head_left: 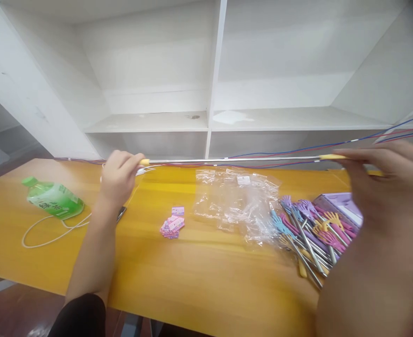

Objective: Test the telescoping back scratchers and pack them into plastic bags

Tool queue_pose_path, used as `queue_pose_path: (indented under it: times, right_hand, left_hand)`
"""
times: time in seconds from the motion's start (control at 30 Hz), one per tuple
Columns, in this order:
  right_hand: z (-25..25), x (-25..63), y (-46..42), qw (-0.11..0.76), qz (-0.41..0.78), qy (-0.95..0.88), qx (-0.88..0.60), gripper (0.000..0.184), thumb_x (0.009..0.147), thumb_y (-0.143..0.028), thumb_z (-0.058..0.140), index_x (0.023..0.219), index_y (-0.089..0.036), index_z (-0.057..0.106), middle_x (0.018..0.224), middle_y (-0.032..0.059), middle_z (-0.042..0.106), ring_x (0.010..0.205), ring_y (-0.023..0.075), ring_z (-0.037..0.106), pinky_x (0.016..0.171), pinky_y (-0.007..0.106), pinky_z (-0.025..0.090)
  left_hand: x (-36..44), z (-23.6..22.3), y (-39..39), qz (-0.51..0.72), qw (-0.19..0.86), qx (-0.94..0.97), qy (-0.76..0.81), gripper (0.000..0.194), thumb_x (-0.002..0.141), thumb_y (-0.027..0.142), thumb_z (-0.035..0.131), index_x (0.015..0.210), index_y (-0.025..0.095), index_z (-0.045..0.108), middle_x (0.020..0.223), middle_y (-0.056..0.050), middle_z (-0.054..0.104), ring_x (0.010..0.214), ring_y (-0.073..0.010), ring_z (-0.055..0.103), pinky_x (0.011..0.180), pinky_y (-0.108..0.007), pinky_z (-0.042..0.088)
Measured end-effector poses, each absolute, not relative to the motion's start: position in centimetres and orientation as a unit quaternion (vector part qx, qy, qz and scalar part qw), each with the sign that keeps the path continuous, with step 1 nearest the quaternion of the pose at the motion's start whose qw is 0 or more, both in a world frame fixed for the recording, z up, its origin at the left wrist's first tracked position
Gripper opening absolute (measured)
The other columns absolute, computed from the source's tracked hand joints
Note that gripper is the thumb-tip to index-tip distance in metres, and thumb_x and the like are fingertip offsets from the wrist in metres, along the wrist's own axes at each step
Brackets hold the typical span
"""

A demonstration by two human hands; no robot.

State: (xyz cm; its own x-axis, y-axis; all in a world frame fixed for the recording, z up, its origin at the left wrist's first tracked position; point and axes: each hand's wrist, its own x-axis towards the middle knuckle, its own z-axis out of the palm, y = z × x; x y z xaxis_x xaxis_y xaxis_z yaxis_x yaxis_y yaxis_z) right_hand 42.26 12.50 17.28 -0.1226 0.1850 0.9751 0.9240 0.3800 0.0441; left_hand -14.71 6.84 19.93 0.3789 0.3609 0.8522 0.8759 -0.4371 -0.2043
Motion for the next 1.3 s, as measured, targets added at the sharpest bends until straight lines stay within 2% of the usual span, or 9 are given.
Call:
queue_pose_path:
  times: [0.07,0.17,0.33,0.43,0.7,0.77,0.93,1.17,1.3]
  right_hand:
    - [18.0,38.3,12.3,0.522,-0.360,-0.684,-0.360,0.004,0.096,-0.028,0.076,0.093,-0.026,0.080,0.084,0.0009,0.079,0.070,0.0126,0.070,0.060,0.024,0.047]
    - [18.0,35.8,12.3,0.493,-0.350,-0.701,-0.378,0.010,0.100,-0.026,0.071,0.095,-0.026,0.079,0.087,0.0007,0.079,0.073,0.0115,0.072,0.060,0.022,0.049]
    - [17.5,36.7,12.4,0.486,-0.337,-0.704,-0.393,0.004,0.095,-0.026,0.077,0.094,-0.028,0.080,0.087,0.0022,0.081,0.072,0.0129,0.073,0.060,0.025,0.051]
    - [17.7,37.1,12.1,0.502,-0.334,-0.696,-0.390,0.006,0.094,-0.023,0.077,0.094,-0.029,0.079,0.088,0.0023,0.081,0.074,0.0142,0.073,0.062,0.026,0.052]
    - [18.1,35.8,11.5,0.499,-0.342,-0.716,-0.349,0.006,0.094,-0.022,0.079,0.095,-0.028,0.079,0.088,0.0018,0.081,0.073,0.0122,0.073,0.062,0.023,0.051]
    - [17.8,33.9,11.2,0.474,-0.316,-0.748,-0.341,0.004,0.097,-0.024,0.077,0.096,-0.027,0.078,0.088,0.0019,0.080,0.076,0.0122,0.073,0.067,0.023,0.053]
    - [16.9,30.3,11.0,0.435,-0.293,-0.771,-0.362,0.018,0.107,-0.022,0.060,0.099,-0.028,0.075,0.089,0.0005,0.077,0.081,0.0150,0.070,0.073,0.028,0.052]
    - [17.1,31.1,10.6,0.442,-0.329,-0.764,-0.337,0.016,0.104,-0.016,0.063,0.104,-0.028,0.073,0.090,-0.0014,0.076,0.079,0.0149,0.069,0.069,0.029,0.050]
    - [17.1,31.2,10.5,0.448,-0.301,-0.767,-0.348,0.017,0.104,-0.017,0.063,0.103,-0.029,0.075,0.089,-0.0013,0.076,0.079,0.0157,0.069,0.071,0.031,0.051]
  left_hand:
    - [-13.0,19.3,7.2,-0.389,0.333,-0.756,-0.409,0.019,0.108,0.025,0.056,0.116,0.025,0.073,0.088,-0.007,0.068,0.081,-0.0221,0.055,0.075,-0.036,0.045]
    - [-12.2,18.8,7.6,-0.391,0.327,-0.758,-0.407,0.021,0.109,0.026,0.054,0.117,0.025,0.073,0.087,-0.007,0.067,0.079,-0.0221,0.053,0.074,-0.036,0.044]
    - [-12.5,18.8,7.3,-0.384,0.315,-0.756,-0.426,0.023,0.109,0.030,0.053,0.116,0.026,0.074,0.087,-0.007,0.067,0.080,-0.0227,0.052,0.075,-0.038,0.044]
    - [-12.0,18.8,7.1,-0.386,0.305,-0.753,-0.437,0.024,0.110,0.032,0.051,0.115,0.026,0.075,0.087,-0.007,0.067,0.079,-0.0228,0.052,0.075,-0.039,0.044]
    - [-9.6,18.3,6.4,-0.392,0.292,-0.757,-0.434,0.020,0.109,0.026,0.053,0.112,0.026,0.073,0.085,-0.006,0.066,0.079,-0.0215,0.051,0.074,-0.036,0.044]
    - [-8.4,17.8,6.0,-0.390,0.290,-0.760,-0.432,0.020,0.109,0.025,0.053,0.112,0.025,0.073,0.086,-0.006,0.067,0.081,-0.0212,0.052,0.075,-0.035,0.044]
    - [-6.3,16.7,5.4,-0.393,0.279,-0.755,-0.444,0.018,0.109,0.022,0.053,0.114,0.023,0.071,0.086,-0.006,0.067,0.083,-0.0210,0.053,0.076,-0.035,0.044]
    - [-5.8,16.3,5.5,-0.396,0.265,-0.761,-0.441,0.017,0.110,0.022,0.054,0.112,0.022,0.070,0.087,-0.005,0.069,0.083,-0.0201,0.054,0.076,-0.034,0.046]
    - [-5.8,16.5,5.1,-0.398,0.248,-0.763,-0.446,0.019,0.110,0.021,0.052,0.113,0.023,0.070,0.088,-0.005,0.069,0.083,-0.0199,0.054,0.076,-0.034,0.046]
